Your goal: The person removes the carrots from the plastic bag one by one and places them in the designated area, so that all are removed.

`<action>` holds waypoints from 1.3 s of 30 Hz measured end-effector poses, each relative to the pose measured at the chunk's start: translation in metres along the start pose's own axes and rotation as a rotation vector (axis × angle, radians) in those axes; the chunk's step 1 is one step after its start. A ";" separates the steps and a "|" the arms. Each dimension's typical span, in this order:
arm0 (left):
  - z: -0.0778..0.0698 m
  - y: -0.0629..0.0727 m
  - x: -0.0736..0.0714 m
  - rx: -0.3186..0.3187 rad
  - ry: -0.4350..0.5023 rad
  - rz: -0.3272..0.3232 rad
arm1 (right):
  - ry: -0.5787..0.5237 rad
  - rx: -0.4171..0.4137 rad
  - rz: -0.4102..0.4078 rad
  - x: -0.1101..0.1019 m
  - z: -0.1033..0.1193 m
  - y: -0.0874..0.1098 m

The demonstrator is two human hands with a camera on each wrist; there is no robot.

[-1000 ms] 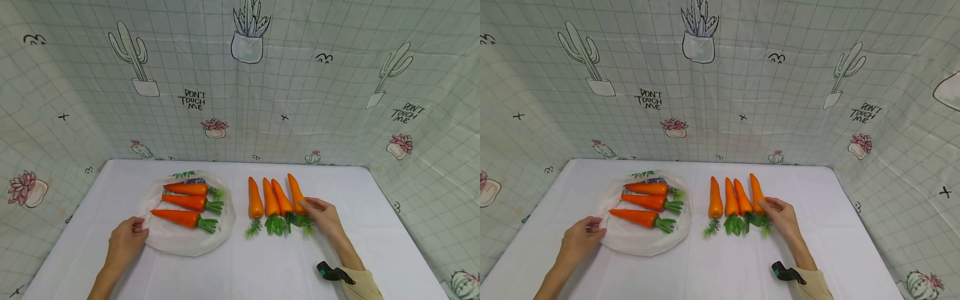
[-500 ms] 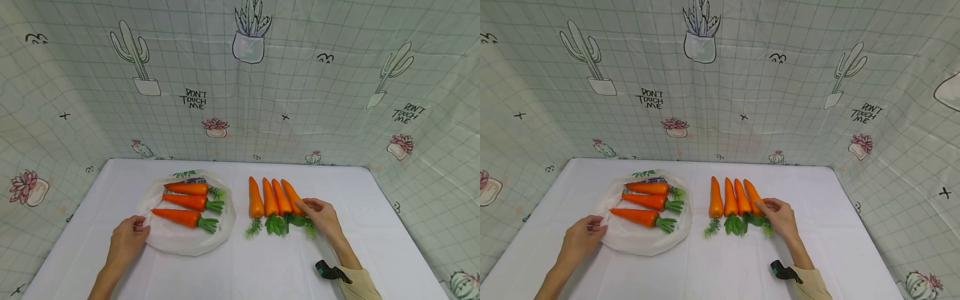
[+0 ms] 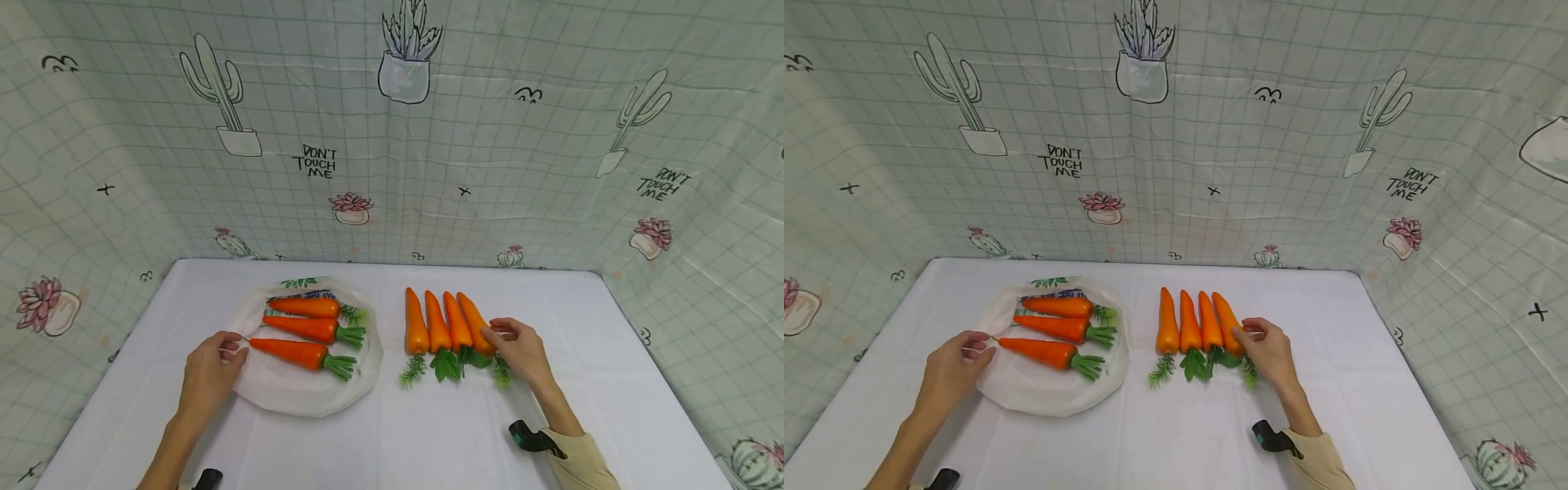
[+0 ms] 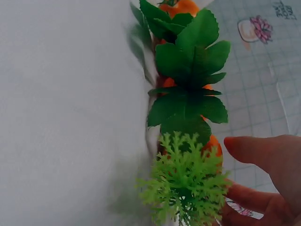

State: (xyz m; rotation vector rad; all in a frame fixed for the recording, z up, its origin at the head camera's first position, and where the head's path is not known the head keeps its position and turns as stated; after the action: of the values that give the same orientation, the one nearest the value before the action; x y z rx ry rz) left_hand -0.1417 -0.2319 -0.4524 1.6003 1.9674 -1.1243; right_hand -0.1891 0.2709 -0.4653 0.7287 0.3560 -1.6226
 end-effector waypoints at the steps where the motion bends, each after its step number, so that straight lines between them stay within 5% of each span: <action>1: 0.000 -0.002 0.000 0.005 0.001 -0.003 | 0.006 -0.009 -0.008 0.000 0.002 0.000; 13: -0.001 -0.020 -0.006 0.013 -0.026 0.021 | 0.004 -0.098 -0.045 0.002 0.024 0.003; 24: 0.001 -0.033 -0.003 0.101 -0.058 0.073 | -0.049 -0.187 -0.032 0.013 0.044 0.008; 39: 0.003 -0.046 -0.002 0.082 -0.032 0.128 | -0.137 -0.256 0.045 0.029 0.079 0.017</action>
State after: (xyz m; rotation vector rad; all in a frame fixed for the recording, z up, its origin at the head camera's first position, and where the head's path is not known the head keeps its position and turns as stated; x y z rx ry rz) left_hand -0.1847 -0.2369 -0.4368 1.7127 1.7927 -1.1857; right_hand -0.1939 0.1972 -0.4220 0.4268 0.4350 -1.5409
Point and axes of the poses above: each hand's wrist, its own y-axis away from the middle knuckle, its own x-axis out of the palm, z = x × y, the point moved 1 cm from there along -y, towards the middle knuckle, and after that the axes turned 11 degrees about x, right-handed, at the moved point
